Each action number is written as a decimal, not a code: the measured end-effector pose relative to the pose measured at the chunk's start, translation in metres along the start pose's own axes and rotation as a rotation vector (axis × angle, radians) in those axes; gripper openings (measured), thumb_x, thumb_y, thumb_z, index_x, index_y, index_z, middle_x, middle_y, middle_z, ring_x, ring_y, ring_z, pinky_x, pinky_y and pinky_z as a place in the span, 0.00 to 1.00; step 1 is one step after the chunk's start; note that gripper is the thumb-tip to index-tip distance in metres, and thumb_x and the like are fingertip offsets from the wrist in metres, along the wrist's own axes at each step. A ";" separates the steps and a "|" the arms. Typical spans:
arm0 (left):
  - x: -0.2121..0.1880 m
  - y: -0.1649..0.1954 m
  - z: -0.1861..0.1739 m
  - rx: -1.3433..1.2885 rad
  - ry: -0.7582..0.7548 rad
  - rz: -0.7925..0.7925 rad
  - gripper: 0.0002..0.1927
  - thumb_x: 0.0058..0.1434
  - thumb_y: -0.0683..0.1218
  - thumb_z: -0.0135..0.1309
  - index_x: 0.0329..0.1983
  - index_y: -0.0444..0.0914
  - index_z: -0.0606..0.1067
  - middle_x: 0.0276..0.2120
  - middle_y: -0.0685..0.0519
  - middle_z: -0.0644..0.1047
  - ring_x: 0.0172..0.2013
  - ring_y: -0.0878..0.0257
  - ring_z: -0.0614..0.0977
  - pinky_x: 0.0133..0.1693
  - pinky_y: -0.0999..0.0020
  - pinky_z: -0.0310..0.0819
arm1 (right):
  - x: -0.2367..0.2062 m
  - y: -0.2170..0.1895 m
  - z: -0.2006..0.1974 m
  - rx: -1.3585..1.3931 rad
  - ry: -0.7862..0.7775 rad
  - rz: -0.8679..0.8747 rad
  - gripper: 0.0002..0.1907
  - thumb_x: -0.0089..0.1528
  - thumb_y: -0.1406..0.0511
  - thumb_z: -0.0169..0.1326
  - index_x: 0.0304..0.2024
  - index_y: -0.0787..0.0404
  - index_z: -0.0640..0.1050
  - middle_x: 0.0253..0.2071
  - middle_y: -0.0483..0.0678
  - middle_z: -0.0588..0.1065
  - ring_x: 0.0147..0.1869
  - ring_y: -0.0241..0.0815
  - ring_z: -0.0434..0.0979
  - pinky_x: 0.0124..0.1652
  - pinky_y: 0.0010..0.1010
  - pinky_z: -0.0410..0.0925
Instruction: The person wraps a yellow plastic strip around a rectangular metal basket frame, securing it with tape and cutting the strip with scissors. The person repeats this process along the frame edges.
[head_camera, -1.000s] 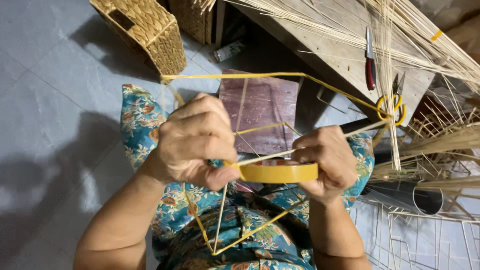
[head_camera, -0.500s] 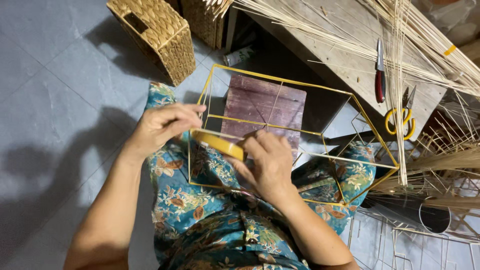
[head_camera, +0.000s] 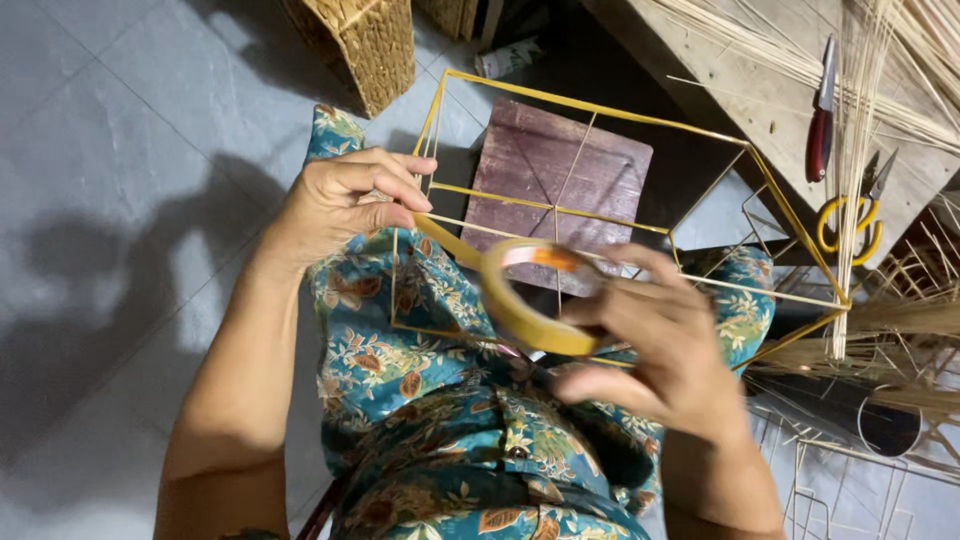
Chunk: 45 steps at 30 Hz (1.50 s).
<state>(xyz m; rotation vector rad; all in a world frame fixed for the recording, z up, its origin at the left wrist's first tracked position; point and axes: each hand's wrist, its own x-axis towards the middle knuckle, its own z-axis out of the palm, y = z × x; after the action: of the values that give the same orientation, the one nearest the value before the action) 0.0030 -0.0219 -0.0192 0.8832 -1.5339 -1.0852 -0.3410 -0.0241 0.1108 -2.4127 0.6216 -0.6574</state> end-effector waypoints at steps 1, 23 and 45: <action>0.001 0.002 -0.001 0.030 -0.004 0.006 0.08 0.59 0.40 0.65 0.42 0.36 0.81 0.43 0.53 0.81 0.60 0.54 0.81 0.61 0.62 0.77 | -0.008 -0.001 -0.011 -0.065 -0.027 0.016 0.31 0.52 0.41 0.59 0.38 0.61 0.81 0.30 0.43 0.79 0.39 0.40 0.82 0.63 0.48 0.63; -0.027 -0.003 -0.004 0.043 0.119 -0.098 0.04 0.71 0.34 0.51 0.42 0.34 0.73 0.44 0.51 0.75 0.61 0.55 0.75 0.73 0.52 0.61 | -0.232 0.111 -0.109 -0.839 0.470 0.510 0.29 0.64 0.42 0.65 0.30 0.59 0.77 0.24 0.41 0.67 0.31 0.40 0.65 0.54 0.33 0.58; -0.010 0.029 0.021 -0.027 0.238 -0.137 0.04 0.67 0.37 0.52 0.44 0.33 0.72 0.40 0.51 0.78 0.53 0.60 0.80 0.73 0.49 0.65 | -0.134 0.087 -0.089 -0.379 0.477 0.515 0.09 0.63 0.75 0.59 0.45 0.62 0.82 0.42 0.52 0.71 0.46 0.39 0.73 0.41 0.25 0.69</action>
<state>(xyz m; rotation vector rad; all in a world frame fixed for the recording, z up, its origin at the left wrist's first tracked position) -0.0157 0.0011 0.0036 1.0709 -1.2748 -1.0540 -0.5194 -0.0482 0.0801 -2.2641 1.6237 -0.9530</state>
